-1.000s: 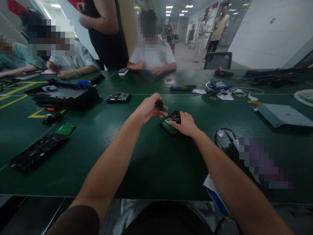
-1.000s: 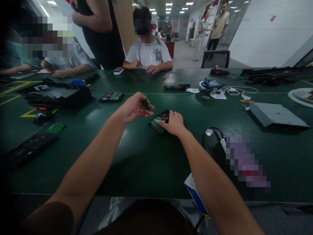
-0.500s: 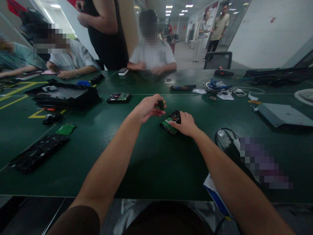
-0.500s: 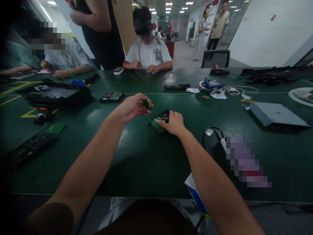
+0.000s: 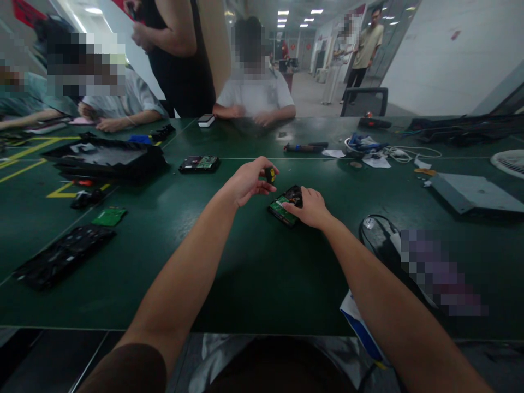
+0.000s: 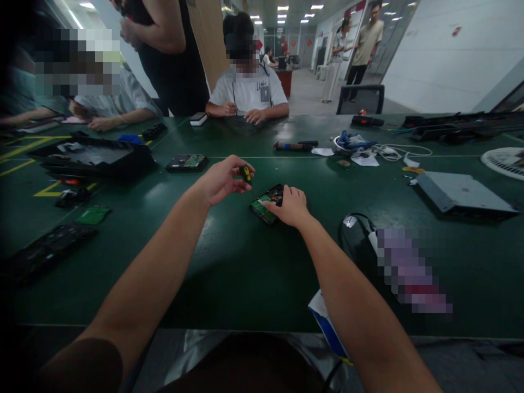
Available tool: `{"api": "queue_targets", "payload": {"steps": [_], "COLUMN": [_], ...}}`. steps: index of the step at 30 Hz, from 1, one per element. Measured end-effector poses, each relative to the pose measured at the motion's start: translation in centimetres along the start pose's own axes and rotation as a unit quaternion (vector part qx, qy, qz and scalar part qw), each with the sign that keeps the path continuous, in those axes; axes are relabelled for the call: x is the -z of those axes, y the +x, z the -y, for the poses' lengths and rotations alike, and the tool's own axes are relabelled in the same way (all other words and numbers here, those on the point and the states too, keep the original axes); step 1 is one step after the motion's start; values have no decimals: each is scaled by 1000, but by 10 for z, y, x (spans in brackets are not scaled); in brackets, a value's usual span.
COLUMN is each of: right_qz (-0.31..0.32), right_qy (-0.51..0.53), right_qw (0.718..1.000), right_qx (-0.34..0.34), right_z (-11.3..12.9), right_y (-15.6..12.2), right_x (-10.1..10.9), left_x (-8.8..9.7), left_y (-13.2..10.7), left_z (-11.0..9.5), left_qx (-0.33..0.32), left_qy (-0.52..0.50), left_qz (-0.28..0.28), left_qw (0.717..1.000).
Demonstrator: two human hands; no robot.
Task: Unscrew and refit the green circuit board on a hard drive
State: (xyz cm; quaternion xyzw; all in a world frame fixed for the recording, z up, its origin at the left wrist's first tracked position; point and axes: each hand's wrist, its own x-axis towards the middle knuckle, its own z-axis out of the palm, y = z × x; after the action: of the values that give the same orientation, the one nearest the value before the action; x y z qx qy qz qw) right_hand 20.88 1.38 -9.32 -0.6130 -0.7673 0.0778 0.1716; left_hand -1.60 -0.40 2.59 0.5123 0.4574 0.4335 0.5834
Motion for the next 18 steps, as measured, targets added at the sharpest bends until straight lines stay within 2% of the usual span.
{"api": "queue_targets", "payload": {"steps": [9, 15, 18], "right_qz": [-2, -2, 1], "right_qy": [-4, -2, 0], "right_qw": [1000, 1000, 1000], "right_qx": [4, 3, 2], "right_z": [0, 1, 1], "right_y": [0, 0, 0], "right_x": [-1, 0, 1], "left_x": [-3, -2, -3], "left_y": [-2, -1, -1], "left_z": [1, 0, -1], "left_qx": [11, -22, -28], "left_qy": [-11, 51, 57], "left_qz": [21, -26, -27], "left_qw": [1000, 998, 998]}}
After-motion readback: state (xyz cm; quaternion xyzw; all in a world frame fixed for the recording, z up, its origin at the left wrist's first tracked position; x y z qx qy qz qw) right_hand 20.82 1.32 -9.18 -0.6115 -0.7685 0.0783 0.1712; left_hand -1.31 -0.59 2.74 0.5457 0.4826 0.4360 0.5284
